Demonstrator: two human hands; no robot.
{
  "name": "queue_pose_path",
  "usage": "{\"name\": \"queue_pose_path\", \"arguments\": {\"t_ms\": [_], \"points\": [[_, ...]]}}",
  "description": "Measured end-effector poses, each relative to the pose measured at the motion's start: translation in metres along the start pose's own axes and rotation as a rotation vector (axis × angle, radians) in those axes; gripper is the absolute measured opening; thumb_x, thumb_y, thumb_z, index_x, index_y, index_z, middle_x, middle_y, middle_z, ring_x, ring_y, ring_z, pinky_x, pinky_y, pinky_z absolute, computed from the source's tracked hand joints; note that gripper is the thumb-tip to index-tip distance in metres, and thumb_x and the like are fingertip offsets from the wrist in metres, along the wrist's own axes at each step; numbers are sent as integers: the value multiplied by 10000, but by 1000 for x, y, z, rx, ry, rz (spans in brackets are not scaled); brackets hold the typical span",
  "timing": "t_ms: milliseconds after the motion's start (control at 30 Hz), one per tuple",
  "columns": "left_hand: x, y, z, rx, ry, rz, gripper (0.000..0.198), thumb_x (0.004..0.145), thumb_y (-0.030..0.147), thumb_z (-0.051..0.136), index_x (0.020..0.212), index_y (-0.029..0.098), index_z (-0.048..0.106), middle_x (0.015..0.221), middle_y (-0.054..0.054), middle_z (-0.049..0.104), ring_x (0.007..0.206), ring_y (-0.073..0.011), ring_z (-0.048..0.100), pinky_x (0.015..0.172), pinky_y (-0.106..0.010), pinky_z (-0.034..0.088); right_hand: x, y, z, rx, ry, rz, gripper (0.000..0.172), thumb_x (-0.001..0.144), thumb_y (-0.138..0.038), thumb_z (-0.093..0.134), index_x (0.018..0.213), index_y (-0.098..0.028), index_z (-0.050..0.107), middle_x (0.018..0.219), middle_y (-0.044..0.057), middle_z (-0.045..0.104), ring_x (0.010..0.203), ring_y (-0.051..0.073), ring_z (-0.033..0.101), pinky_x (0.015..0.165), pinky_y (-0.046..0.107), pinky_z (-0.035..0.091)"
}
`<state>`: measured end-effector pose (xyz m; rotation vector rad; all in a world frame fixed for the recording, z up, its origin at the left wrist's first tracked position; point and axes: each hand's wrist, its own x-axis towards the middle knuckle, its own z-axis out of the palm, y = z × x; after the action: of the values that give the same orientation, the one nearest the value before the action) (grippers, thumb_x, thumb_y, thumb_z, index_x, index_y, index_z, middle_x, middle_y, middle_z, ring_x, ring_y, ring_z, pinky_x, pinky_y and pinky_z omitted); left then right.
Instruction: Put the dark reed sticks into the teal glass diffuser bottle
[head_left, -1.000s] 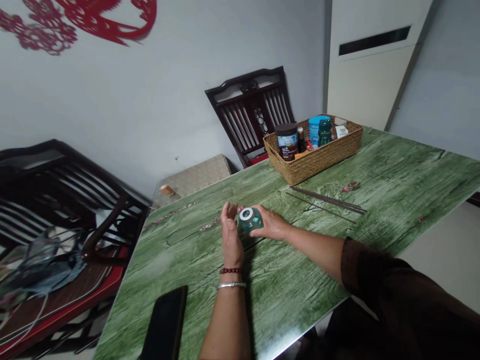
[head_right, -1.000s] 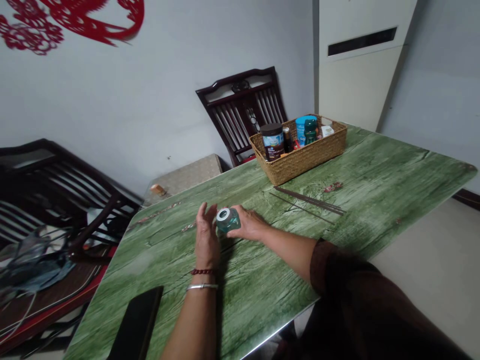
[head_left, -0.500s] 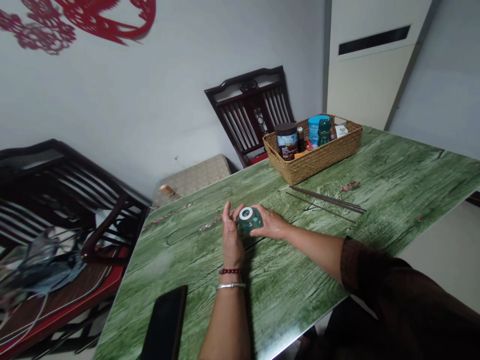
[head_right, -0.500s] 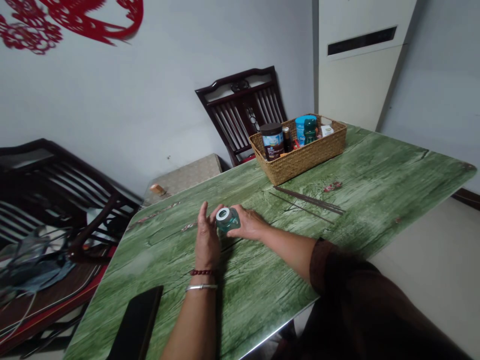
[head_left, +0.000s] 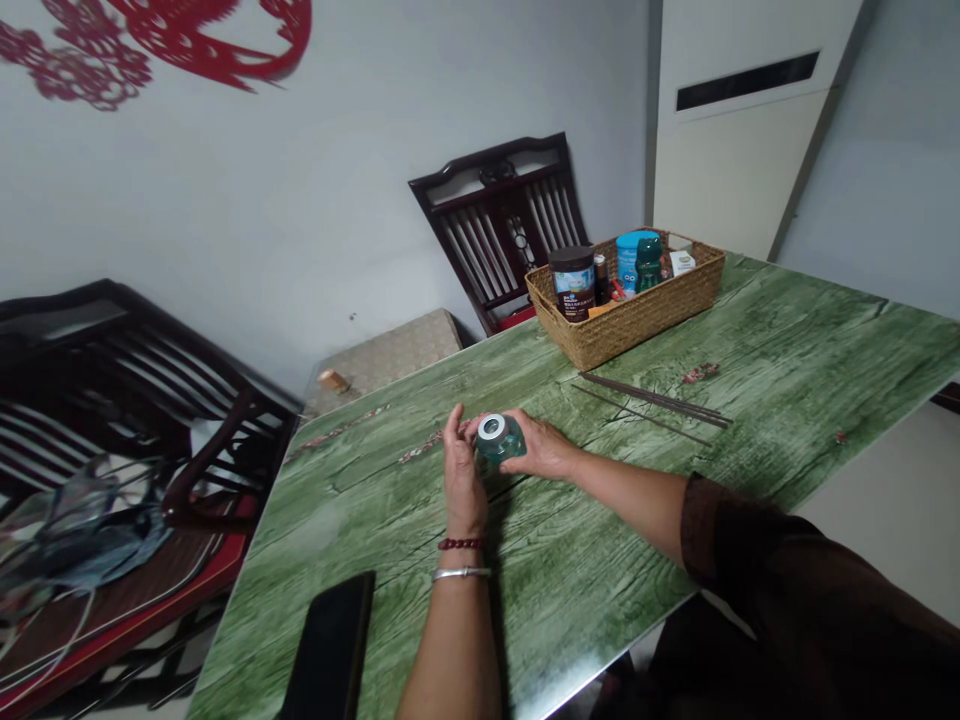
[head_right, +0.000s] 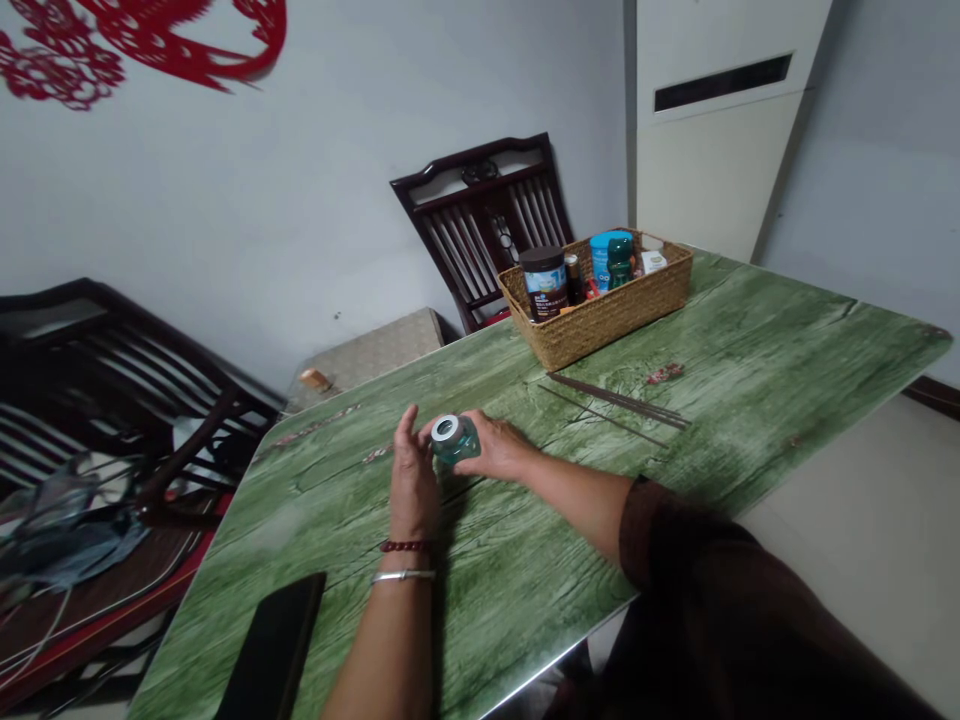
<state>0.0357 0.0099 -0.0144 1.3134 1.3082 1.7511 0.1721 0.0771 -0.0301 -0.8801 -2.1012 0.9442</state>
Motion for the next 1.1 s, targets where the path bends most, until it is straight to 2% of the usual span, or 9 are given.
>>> {"name": "queue_pose_path", "arguments": {"t_ms": [67,167,300,433,600,767,933,1033,1100], "points": [[1,0,-2,21,35,21,598,925,638,405,1410,291,452,1196,-81,633,1188,-215,590,1068,-403,403,0,-1,-1,6,0,1,791,644,-365,826,1313,-205,434,1216,92,649,1083,270,635,878,368,485],[1,1,-4,27,48,48,578,920,594,464,1420,306,439,1295,-90,582,1264,-227,537,1082,-403,394,0,-1,0,2,1,1,790,649,-372,822,1317,-203,435,1201,95,656,1063,272,642,856,362,490],[-1,2,-2,9,-77,46,710,874,488,610,1499,321,318,1488,-109,454,1386,-252,422,1127,-423,349,1,3,2,-13,12,5,788,655,-393,818,1321,-220,433,1175,81,665,1025,263,651,829,344,486],[-1,2,-1,39,-189,10,788,839,400,676,1516,305,282,1457,-120,496,1354,-260,465,1133,-454,344,2,5,4,-11,16,5,774,662,-391,809,1315,-212,435,1152,86,668,1009,261,650,818,347,485],[3,1,-1,115,-77,31,713,796,356,718,1428,276,398,1291,-103,594,1228,-236,564,1097,-451,386,1,5,5,-16,20,-12,747,672,-350,792,1315,-225,432,1158,71,664,1005,247,643,814,327,480],[9,4,3,133,74,120,612,715,302,783,1255,251,498,1126,-66,611,1074,-187,621,1014,-379,453,1,5,4,-45,1,5,778,668,-381,800,1331,-233,422,1123,63,674,965,251,657,784,324,480],[22,6,-29,184,324,117,535,637,299,811,1080,217,522,1016,-26,596,901,-148,642,889,-330,501,0,3,2,-58,-2,19,817,642,-436,830,1327,-239,431,1161,72,660,1024,264,649,831,346,481],[25,8,-58,462,379,25,513,640,331,776,1088,192,569,988,-46,610,864,-178,634,873,-385,506,0,1,1,-62,-2,37,815,637,-425,839,1322,-243,438,1158,69,659,1025,257,651,840,345,480],[24,8,-74,724,349,-7,460,682,369,724,1093,186,625,985,-67,619,890,-218,622,899,-439,490,0,0,1,-64,-4,47,815,637,-420,840,1324,-243,440,1147,66,664,1006,254,657,835,343,478]]}}
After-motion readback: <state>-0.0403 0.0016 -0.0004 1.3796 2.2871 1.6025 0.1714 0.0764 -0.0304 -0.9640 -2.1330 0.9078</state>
